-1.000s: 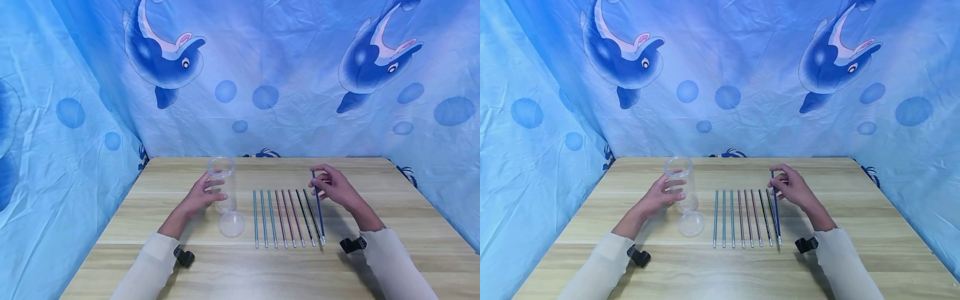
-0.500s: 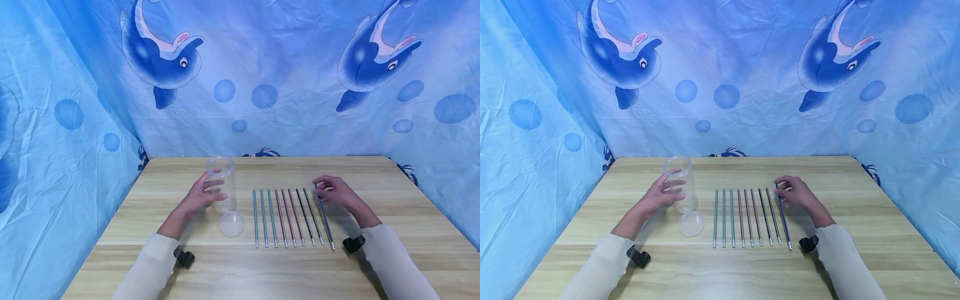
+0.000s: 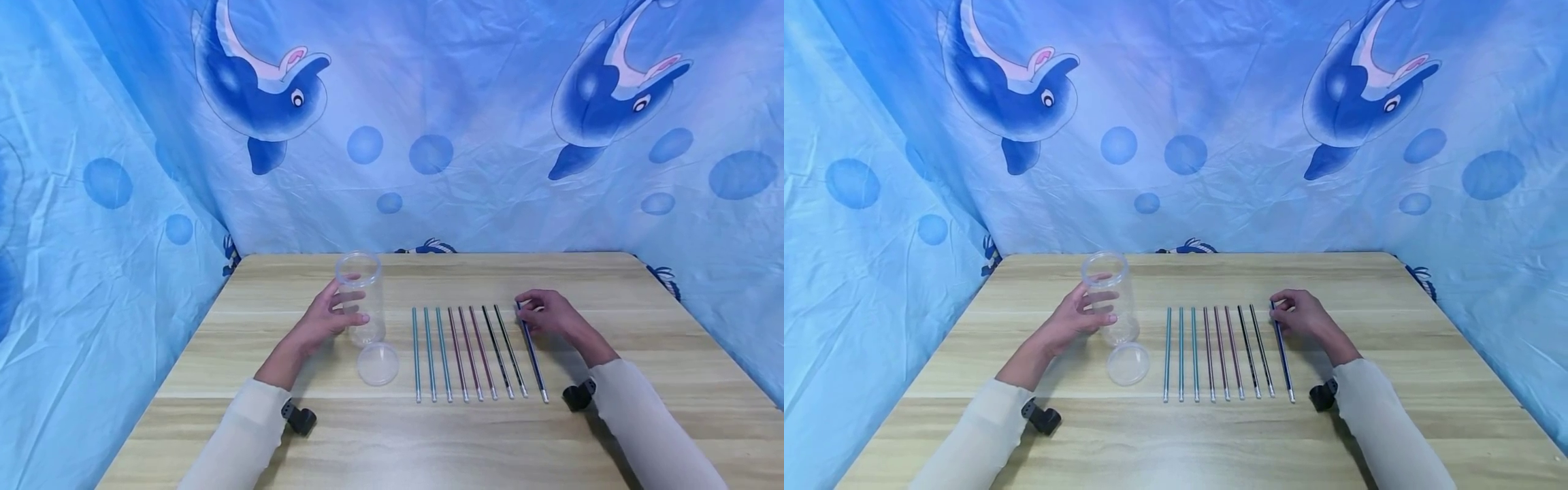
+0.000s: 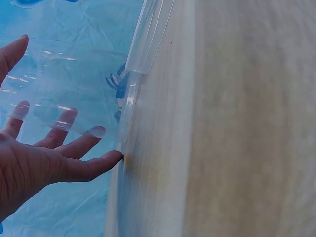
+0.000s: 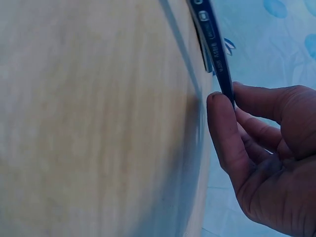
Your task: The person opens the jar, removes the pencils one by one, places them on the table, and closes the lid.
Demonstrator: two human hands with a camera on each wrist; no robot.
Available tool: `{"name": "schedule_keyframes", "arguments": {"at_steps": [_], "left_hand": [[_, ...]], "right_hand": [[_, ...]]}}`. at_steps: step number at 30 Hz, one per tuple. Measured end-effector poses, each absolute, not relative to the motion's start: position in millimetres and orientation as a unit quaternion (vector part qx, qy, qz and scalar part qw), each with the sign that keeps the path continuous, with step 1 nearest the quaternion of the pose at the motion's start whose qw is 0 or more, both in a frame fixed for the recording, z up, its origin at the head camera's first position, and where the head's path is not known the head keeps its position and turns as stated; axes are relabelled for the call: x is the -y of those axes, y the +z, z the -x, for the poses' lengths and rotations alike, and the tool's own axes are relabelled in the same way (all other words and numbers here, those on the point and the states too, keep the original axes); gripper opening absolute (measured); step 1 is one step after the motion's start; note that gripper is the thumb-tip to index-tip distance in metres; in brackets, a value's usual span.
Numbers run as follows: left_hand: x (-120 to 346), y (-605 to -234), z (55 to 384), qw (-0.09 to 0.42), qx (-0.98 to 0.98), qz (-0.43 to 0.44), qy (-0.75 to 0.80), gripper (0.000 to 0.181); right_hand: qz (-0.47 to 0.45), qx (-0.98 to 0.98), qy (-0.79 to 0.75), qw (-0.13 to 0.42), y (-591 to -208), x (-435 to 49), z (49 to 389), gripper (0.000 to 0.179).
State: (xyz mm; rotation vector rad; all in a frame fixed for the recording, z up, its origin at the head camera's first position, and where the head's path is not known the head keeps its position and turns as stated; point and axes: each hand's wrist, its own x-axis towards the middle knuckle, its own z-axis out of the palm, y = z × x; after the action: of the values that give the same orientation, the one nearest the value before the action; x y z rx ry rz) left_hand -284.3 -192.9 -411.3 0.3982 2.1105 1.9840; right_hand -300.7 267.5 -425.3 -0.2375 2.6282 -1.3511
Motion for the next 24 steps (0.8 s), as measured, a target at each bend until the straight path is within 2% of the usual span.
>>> {"name": "schedule_keyframes", "arguments": {"at_steps": [13,24], "left_hand": [[192.9,-407.8,282.9,0.118,-0.721,-0.129,0.671,0.082],[193.5,-409.1,283.0,0.119,-0.721,-0.129,0.671,0.083]], "right_hand": [[0.066,-0.906,-0.404,0.107,-426.3,-257.8,311.9,0.036],[0.066,-0.895,-0.425,0.121,-429.7,-257.3,319.4,0.030]]}}
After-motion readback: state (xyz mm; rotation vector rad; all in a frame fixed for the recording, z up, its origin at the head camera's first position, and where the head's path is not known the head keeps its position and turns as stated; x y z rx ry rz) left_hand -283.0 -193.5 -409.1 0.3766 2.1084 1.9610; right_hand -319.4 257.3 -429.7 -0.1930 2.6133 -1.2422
